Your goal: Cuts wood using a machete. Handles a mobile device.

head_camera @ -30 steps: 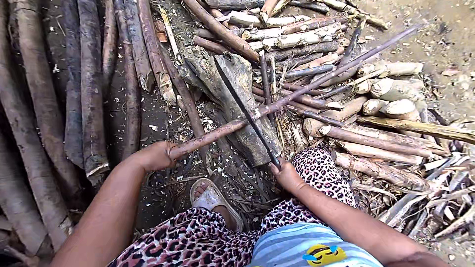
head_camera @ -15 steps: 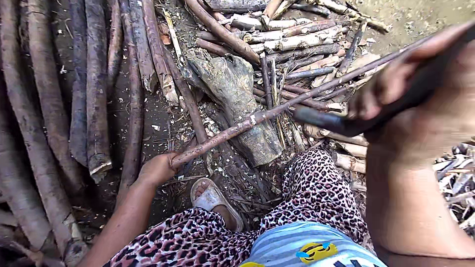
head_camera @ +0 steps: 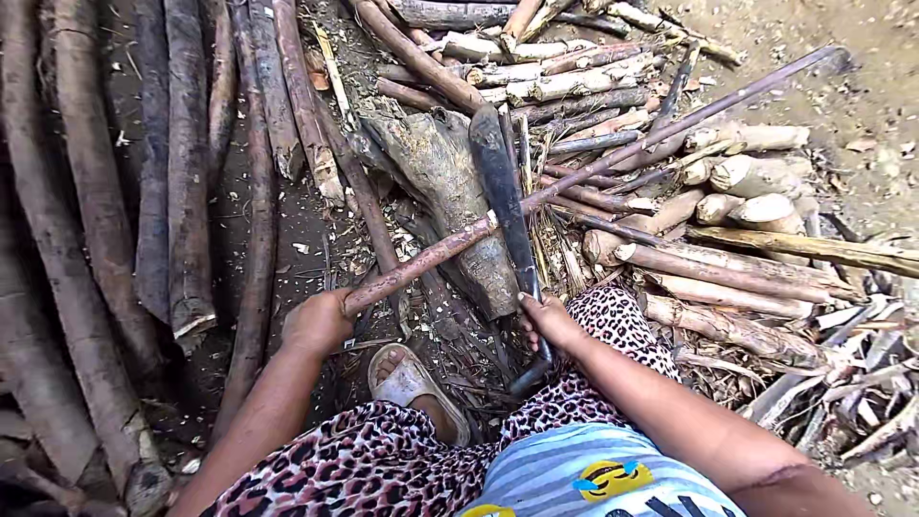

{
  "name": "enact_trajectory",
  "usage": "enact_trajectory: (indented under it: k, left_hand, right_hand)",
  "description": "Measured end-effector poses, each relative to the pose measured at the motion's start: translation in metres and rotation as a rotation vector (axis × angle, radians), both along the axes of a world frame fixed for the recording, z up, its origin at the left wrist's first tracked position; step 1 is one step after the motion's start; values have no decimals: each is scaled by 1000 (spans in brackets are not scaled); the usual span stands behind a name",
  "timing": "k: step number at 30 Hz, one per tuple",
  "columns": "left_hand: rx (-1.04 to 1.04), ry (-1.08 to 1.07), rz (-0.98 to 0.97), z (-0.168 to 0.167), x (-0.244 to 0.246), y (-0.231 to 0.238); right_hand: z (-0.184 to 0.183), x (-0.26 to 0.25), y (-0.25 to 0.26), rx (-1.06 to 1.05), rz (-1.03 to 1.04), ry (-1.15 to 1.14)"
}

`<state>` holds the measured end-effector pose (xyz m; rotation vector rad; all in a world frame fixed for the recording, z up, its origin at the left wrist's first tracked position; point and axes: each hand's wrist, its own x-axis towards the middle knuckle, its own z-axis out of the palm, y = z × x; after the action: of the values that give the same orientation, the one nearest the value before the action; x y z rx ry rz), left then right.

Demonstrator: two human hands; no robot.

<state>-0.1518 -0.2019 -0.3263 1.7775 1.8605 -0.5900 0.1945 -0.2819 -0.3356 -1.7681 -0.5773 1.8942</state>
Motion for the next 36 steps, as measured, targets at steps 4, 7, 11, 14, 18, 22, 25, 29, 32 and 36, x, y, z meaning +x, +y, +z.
enact_trajectory:
  k: [4,7,11,14,18,22,25,29,32,36]
  left_hand:
    - [6,-4,-21,1,-3,-1]
    - [4,7,-66,7,-12,8]
    - [19,35,-35,8,-9,9]
    - [-3,25,-21,0,-10,7]
    - [4,2,-2,-4,-6,1]
    - [17,8,7,-4,-7,0]
    - [26,31,-5,9,1,5]
    - [50,41,26,6,16,-1]
    - [1,-49,13,-6,6,-3]
    - [-92,-138,-47,-7,-23,0]
  right_hand:
    - [25,11,2,161,32,-60]
    - [59,24,5,370,75,-169]
    - [128,46,18,929,-24,-244]
    - [184,58,44,1340,-194,-230]
    - [200,54,82,1518,-503,-214]
    - [53,19,13,851,-82,-610]
    - [-23,-1,-13,166,281,-475]
    - [-1,-7,-3,-99,-41,142]
    - [11,4,0,-55,-73,182]
    - [33,22,0,149,5,-129]
